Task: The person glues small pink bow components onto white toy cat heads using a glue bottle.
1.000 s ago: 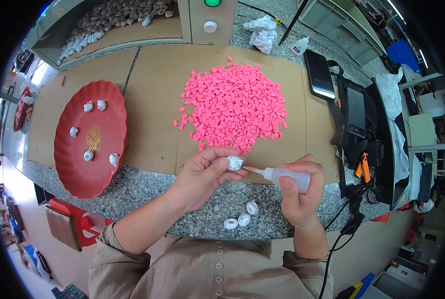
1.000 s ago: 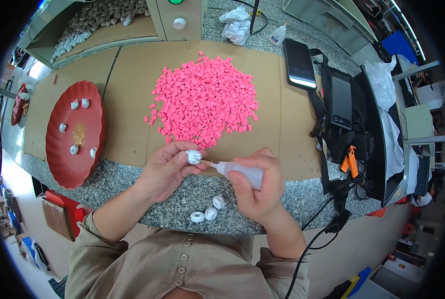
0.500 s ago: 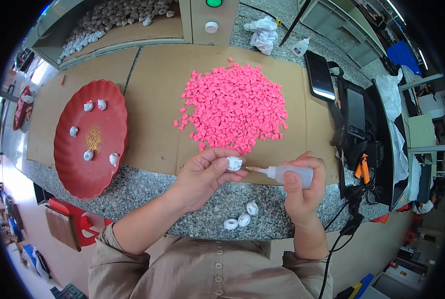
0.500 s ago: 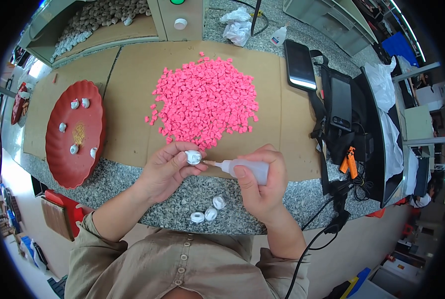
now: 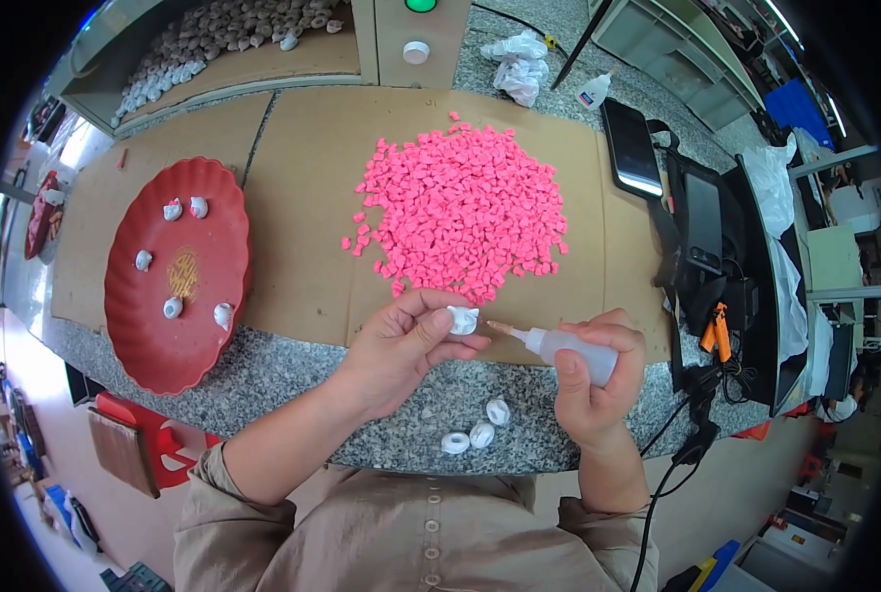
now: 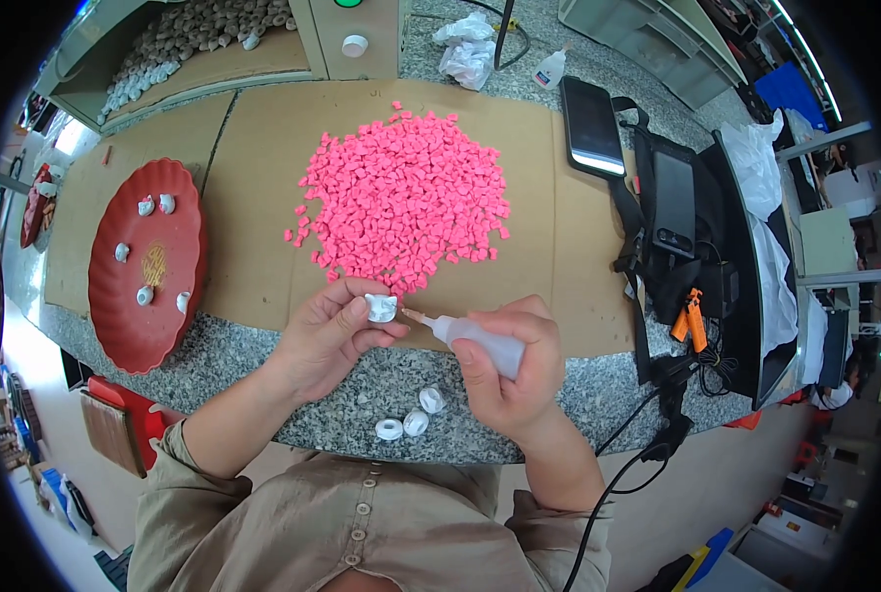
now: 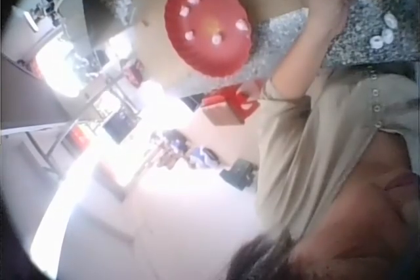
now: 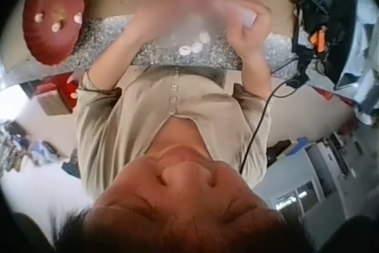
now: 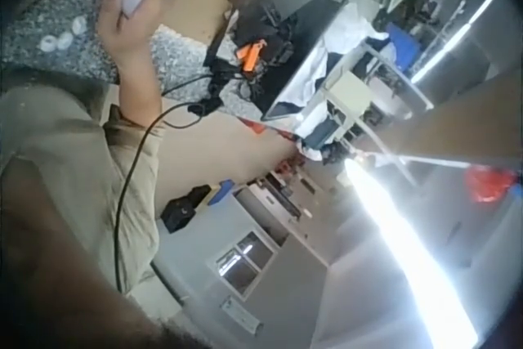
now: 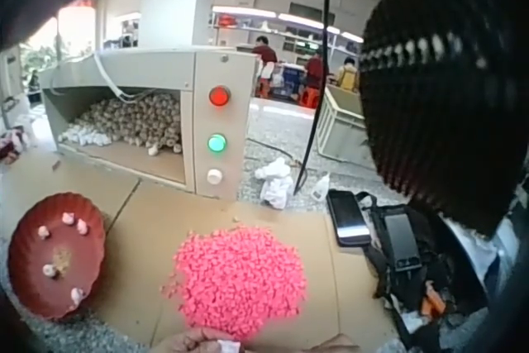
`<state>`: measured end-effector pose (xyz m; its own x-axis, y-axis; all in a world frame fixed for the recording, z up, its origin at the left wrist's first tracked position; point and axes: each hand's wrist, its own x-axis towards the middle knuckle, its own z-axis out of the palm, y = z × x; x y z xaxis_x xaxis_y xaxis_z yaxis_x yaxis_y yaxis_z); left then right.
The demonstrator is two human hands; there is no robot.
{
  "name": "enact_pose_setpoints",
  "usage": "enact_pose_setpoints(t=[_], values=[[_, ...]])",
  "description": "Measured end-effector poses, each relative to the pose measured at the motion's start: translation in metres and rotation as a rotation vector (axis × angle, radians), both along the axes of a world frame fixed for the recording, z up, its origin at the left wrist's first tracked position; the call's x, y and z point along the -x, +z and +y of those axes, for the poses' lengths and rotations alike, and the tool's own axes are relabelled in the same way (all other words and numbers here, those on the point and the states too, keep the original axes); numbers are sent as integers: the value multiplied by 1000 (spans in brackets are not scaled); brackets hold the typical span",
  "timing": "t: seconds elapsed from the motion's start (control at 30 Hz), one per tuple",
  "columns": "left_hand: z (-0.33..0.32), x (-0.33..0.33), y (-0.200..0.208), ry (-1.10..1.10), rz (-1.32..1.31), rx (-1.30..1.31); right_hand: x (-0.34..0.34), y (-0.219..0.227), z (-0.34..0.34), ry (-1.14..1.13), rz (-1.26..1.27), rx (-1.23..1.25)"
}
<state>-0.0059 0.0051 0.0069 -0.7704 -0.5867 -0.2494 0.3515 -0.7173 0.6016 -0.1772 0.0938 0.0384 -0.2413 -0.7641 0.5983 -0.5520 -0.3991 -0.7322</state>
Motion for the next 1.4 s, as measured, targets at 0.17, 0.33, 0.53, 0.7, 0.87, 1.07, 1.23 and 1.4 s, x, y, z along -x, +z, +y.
enact_pose_setpoints(t=[0.17, 0.33, 0.53, 0.7, 0.87, 1.07, 1.23, 1.4], values=[[0, 0, 0, -5, -5, 4, 0, -1, -1, 12, 18, 5], [0, 1, 0, -5, -6, -3, 2, 3, 0, 13, 91, 4], [1, 0, -3, 17, 0, 22, 0, 7, 3, 15, -701, -222], [1, 0, -3, 4, -13, 51, 47, 5, -14, -9, -1224, -234], [2, 0, -2, -3, -21, 79, 70, -2, -22, -277, -685, -465], [2, -2, -3, -21, -11, 82, 52, -8, -23, -291, -291, -597], [2, -2, -2, -22, 2, 80, 38, -34, -30, -349, -20, -440], [2, -2, -1, -34, 9, 60, 38, -33, -35, -375, 104, -465]])
